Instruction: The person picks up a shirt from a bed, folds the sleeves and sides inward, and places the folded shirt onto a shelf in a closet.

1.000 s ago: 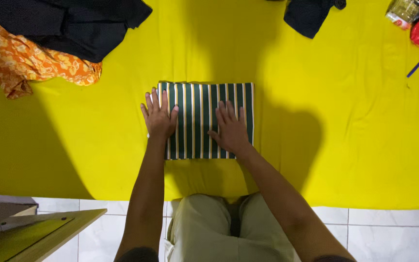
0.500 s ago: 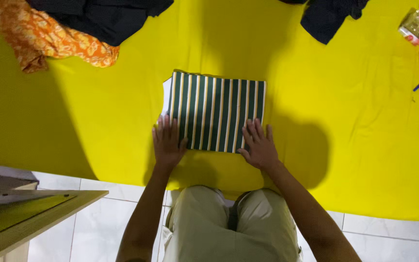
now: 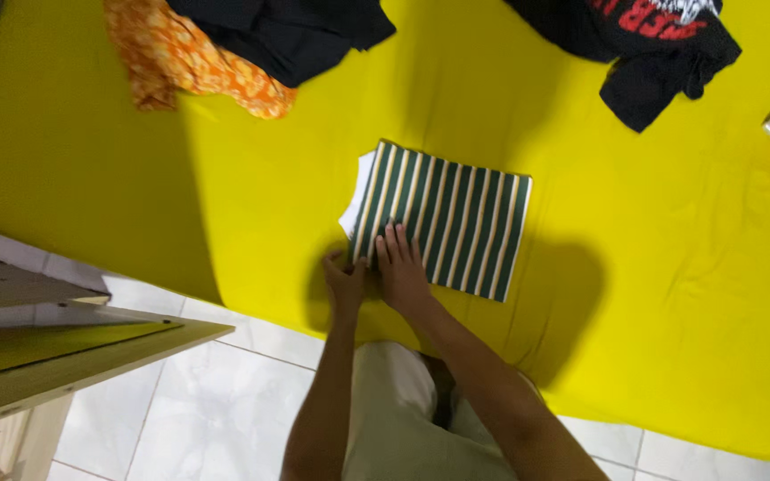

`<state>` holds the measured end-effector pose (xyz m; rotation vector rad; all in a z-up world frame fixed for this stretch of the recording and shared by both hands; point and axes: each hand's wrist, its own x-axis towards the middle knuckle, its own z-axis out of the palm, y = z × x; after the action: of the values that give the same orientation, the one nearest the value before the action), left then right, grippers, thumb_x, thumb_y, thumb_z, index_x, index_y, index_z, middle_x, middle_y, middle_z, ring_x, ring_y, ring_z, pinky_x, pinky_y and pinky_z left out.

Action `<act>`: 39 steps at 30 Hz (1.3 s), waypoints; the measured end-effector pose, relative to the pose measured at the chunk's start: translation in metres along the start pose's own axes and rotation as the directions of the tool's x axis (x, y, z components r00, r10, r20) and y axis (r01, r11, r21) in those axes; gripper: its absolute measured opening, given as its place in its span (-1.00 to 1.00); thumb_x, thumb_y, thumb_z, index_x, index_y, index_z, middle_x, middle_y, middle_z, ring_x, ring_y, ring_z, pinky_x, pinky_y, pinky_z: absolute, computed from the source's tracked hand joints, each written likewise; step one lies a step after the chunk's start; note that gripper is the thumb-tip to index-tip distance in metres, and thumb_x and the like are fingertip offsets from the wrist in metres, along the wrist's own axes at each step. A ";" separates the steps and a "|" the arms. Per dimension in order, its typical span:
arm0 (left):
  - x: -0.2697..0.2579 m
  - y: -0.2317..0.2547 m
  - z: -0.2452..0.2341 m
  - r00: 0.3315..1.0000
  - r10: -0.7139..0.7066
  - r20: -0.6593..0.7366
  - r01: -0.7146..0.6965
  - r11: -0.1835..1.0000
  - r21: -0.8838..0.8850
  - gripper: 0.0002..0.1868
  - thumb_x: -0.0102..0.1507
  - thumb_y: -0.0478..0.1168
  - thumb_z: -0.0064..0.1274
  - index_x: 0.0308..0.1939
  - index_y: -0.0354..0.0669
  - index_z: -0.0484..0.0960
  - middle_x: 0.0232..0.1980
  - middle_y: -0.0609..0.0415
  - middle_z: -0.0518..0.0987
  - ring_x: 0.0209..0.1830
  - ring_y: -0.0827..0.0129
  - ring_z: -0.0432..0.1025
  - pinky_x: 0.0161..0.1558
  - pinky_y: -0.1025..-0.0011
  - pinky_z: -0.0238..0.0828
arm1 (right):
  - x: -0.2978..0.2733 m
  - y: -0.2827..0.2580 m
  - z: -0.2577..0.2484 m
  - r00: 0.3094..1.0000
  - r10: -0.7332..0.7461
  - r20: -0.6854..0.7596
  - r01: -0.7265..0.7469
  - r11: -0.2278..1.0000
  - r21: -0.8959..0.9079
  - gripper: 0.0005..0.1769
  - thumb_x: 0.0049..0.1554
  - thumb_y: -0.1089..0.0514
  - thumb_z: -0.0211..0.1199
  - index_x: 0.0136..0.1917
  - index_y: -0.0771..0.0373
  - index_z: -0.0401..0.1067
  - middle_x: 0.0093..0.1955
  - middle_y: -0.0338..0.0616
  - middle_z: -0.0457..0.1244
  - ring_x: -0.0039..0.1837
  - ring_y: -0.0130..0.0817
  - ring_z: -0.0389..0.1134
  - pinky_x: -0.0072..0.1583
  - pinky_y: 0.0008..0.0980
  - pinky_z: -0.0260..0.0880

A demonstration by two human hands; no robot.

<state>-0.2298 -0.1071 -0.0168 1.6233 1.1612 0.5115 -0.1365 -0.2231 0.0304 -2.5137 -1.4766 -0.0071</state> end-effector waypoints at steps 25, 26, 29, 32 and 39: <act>-0.058 -0.042 -0.082 0.956 -0.038 0.291 0.203 0.801 -0.563 -0.37 0.26 -0.49 -0.02 0.41 -0.13 0.23 0.27 -0.02 0.49 0.20 0.27 0.48 0.20 0.31 0.46 | -0.070 -0.049 -0.191 0.943 0.039 0.329 -0.264 0.690 0.674 -0.59 0.16 0.25 0.20 0.30 0.25 0.46 -0.27 0.15 0.35 -0.28 -0.19 0.34 -0.18 -0.28 0.32; -0.066 -0.036 -0.087 0.959 -0.021 0.283 0.185 0.804 -0.565 -0.33 0.25 -0.50 -0.01 0.43 -0.12 0.21 0.28 -0.02 0.48 0.21 0.27 0.47 0.21 0.31 0.45 | -0.080 -0.049 -0.198 0.940 0.056 0.337 -0.293 0.642 0.709 -0.61 0.19 0.23 0.21 0.30 0.26 0.47 -0.28 0.12 0.35 -0.27 -0.30 0.29 -0.19 -0.35 0.29; -0.090 -0.027 -0.115 0.926 0.088 0.367 0.167 0.776 -0.608 -0.23 0.23 -0.56 0.00 0.49 -0.11 0.14 0.32 -0.02 0.45 0.25 0.26 0.44 0.25 0.29 0.44 | -0.104 -0.041 -0.199 0.986 0.006 0.167 -0.139 0.585 0.799 -0.67 0.19 0.26 0.20 0.23 0.33 0.47 -0.15 -0.01 0.42 -0.10 -0.46 0.40 -0.08 -0.40 0.38; -0.111 -0.025 -0.141 0.855 0.236 0.461 0.157 0.731 -0.664 -0.12 0.20 -0.61 0.02 0.55 -0.09 0.07 0.36 -0.01 0.42 0.29 0.25 0.41 0.28 0.28 0.42 | -0.132 -0.027 -0.195 0.931 0.118 0.345 -0.355 0.501 0.789 -0.71 0.26 0.25 0.19 0.22 0.35 0.51 -0.12 -0.05 0.42 -0.08 -0.44 0.31 -0.03 -0.39 0.35; -0.146 0.000 -0.174 0.770 0.213 0.601 0.348 0.650 -0.676 -0.25 0.24 -0.58 -0.09 0.51 -0.16 0.15 0.44 0.04 0.39 0.34 0.29 0.41 0.26 0.26 0.46 | -0.184 -0.015 -0.220 0.936 0.143 0.321 -0.351 0.434 0.830 -0.67 0.23 0.30 0.16 0.26 0.37 0.48 0.05 -0.10 0.46 0.09 -0.41 0.42 0.16 -0.40 0.40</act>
<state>-0.4304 -0.1489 0.0801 0.8479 0.3595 0.2766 -0.2163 -0.4179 0.2260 -1.7948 -0.7555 0.8751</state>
